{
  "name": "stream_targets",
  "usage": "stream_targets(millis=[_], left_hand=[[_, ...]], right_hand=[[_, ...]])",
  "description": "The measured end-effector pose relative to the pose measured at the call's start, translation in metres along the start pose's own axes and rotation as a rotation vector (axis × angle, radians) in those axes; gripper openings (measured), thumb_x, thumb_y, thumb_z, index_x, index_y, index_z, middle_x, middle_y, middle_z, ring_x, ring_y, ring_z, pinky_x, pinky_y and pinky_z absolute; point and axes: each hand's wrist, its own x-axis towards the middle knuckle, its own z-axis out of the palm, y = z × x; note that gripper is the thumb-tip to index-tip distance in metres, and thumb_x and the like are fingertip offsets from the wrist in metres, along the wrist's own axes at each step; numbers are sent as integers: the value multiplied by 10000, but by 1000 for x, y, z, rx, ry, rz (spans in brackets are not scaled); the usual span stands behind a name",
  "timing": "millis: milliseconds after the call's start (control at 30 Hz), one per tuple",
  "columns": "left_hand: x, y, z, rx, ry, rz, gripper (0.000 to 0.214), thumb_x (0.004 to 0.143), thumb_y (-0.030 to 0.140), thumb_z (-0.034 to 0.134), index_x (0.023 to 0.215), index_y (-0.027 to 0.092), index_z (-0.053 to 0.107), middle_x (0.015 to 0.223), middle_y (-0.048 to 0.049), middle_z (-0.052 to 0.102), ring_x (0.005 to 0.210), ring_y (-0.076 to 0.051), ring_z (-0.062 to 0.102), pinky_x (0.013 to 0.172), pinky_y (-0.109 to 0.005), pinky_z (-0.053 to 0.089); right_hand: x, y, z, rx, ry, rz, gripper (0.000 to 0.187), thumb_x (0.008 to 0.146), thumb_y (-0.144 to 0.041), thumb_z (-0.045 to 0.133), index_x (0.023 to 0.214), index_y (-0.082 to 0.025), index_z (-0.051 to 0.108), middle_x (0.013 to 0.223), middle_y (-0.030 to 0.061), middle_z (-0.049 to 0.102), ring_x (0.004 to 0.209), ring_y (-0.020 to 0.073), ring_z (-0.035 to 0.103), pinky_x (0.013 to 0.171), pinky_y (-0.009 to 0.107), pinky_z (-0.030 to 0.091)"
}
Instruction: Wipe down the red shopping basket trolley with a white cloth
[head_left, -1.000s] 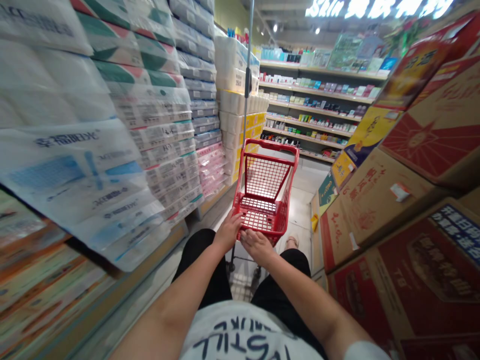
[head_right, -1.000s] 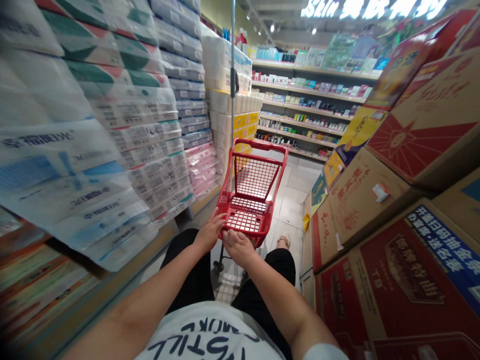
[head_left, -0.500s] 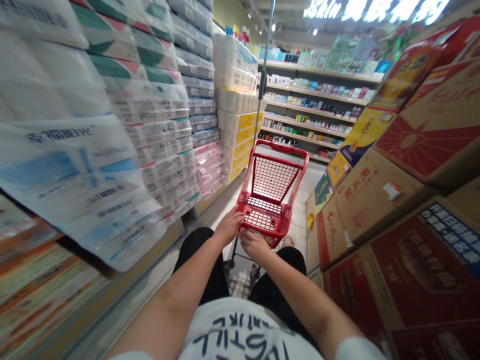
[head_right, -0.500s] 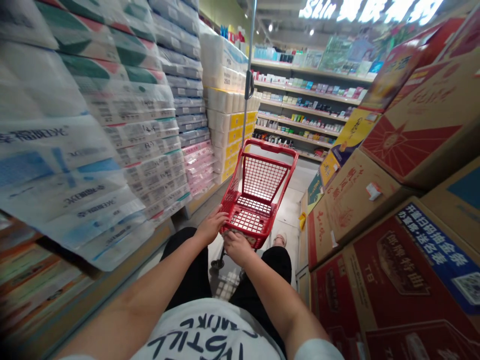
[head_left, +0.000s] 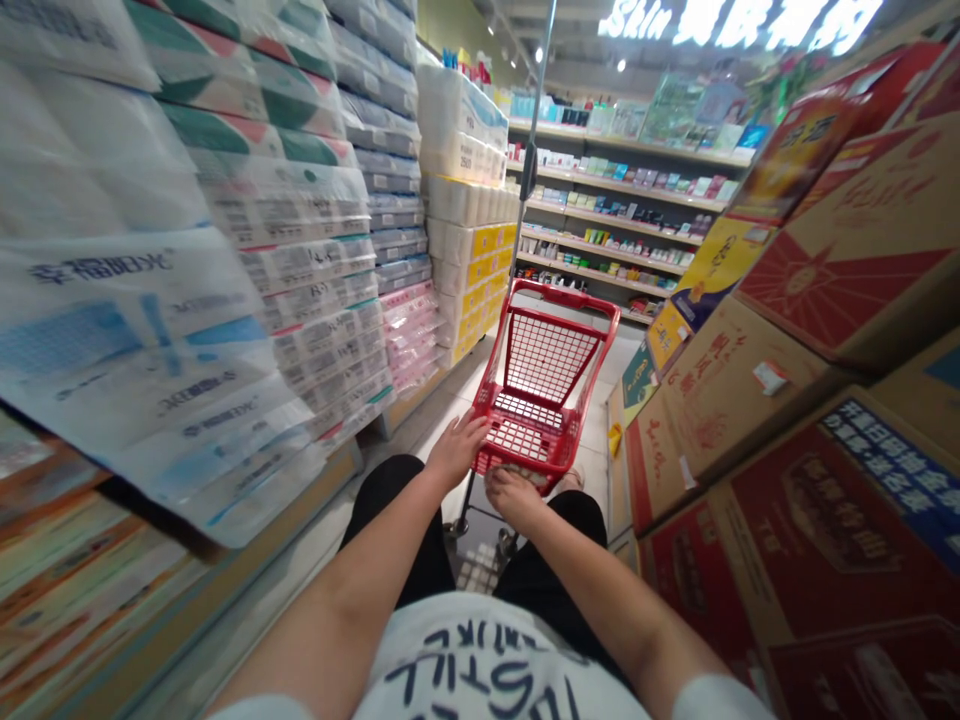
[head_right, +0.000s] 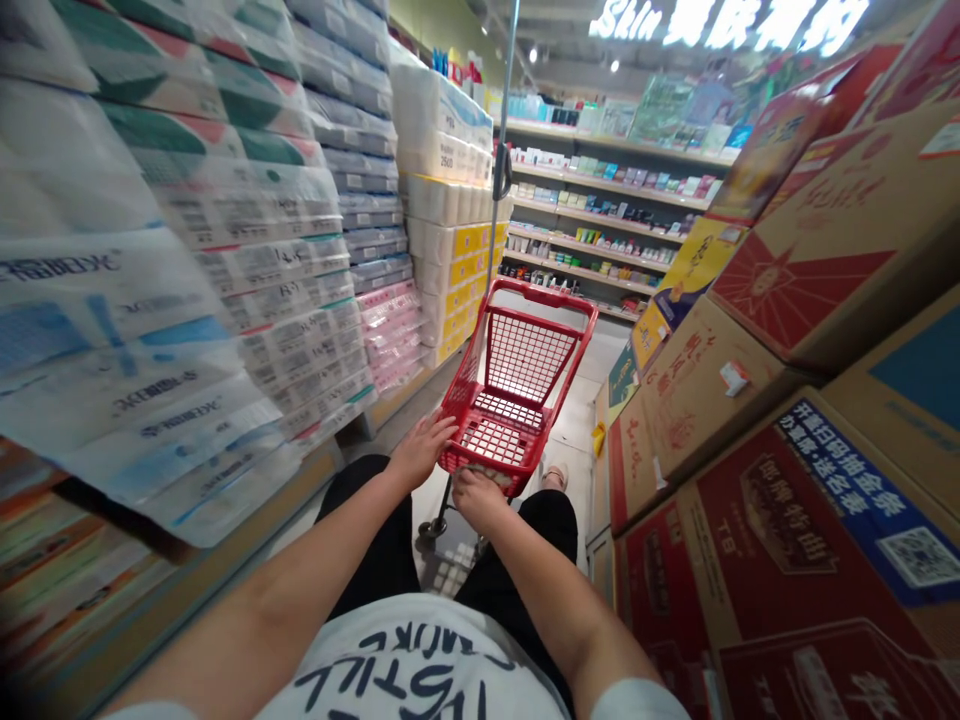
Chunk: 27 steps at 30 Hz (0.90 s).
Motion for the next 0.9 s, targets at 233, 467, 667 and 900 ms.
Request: stream_targets(millis=[233,467,667,900], left_hand=[[-22,2,17,44,28,201,534,901,106,346,1426,199,335,1482,-59,377,1417,-183,216,1138,-403,265],[-18,8,11,57,-17,140,632,833,34,349,1438,215,317,1481,-44,381,1390,-204,284,1137,-415,242],[-14,8,9,71,-25,94,632,837,52,335,1444,224,308,1487,-39,371,1382,-215,296,1114,-419,272],[-13,7,6,66,-55,62,679,802,29,339,1447,237,300,1498,-38,352,1394,-202,271,1111,-422,276]], right_hand=[[-5,1,-1,21,57,46,207,942,-222,485,1020,-190,674,1111,73,655,1086,205,516,838,321,453],[-16,8,6,33,-15,77,176,935,-213,507,979,-206,677,1091,47,664,1081,180,524,875,308,440],[-13,10,1,-6,44,126,215,953,-220,470,1068,-199,650,1139,67,640,1103,197,504,847,322,436],[-11,12,-3,25,61,144,212,939,-219,501,1090,-218,650,1151,59,638,1091,196,506,858,328,437]])
